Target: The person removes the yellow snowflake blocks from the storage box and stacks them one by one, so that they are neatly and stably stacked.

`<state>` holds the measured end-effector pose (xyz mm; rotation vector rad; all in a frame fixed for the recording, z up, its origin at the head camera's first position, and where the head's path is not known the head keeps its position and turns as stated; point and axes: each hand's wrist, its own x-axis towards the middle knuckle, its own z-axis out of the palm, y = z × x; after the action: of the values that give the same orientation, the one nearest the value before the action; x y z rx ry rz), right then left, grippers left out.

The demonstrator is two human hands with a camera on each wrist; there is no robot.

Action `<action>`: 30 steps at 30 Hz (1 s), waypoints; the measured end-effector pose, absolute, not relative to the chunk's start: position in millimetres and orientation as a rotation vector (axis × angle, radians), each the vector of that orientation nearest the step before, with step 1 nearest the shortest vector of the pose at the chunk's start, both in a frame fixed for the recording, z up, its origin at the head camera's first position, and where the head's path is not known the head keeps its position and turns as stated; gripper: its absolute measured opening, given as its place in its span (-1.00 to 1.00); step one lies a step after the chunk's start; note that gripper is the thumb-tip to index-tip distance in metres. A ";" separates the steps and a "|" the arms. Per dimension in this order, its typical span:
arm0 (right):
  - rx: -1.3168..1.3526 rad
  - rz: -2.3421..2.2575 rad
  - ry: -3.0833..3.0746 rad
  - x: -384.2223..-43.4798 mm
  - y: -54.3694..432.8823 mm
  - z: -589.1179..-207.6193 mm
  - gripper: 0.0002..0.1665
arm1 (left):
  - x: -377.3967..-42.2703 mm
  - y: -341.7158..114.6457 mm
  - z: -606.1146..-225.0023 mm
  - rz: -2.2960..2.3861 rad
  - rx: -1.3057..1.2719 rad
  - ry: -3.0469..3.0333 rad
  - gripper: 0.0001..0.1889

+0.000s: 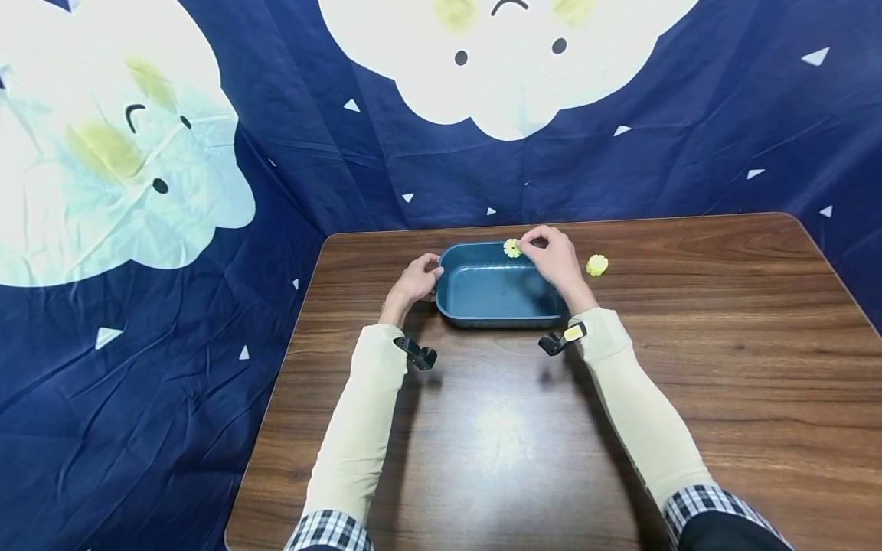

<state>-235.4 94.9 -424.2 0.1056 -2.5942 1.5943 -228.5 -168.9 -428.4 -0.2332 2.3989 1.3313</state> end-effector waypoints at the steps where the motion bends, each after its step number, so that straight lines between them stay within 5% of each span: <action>1: 0.086 1.608 -2.585 -235.9 97.8 -424.0 -0.76 | -228.5 -168.8 -428.3 1.330 -0.234 2.400 -0.60; 30: -0.364 1.670 -2.477 -239.2 179.0 -440.4 -0.68 | -228.8 -169.7 -428.7 1.335 -0.241 2.387 -0.61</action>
<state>-239.2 179.0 -440.4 -0.3641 -2.4766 1.6701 -228.8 -169.7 -428.7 -0.2415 2.3874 1.3353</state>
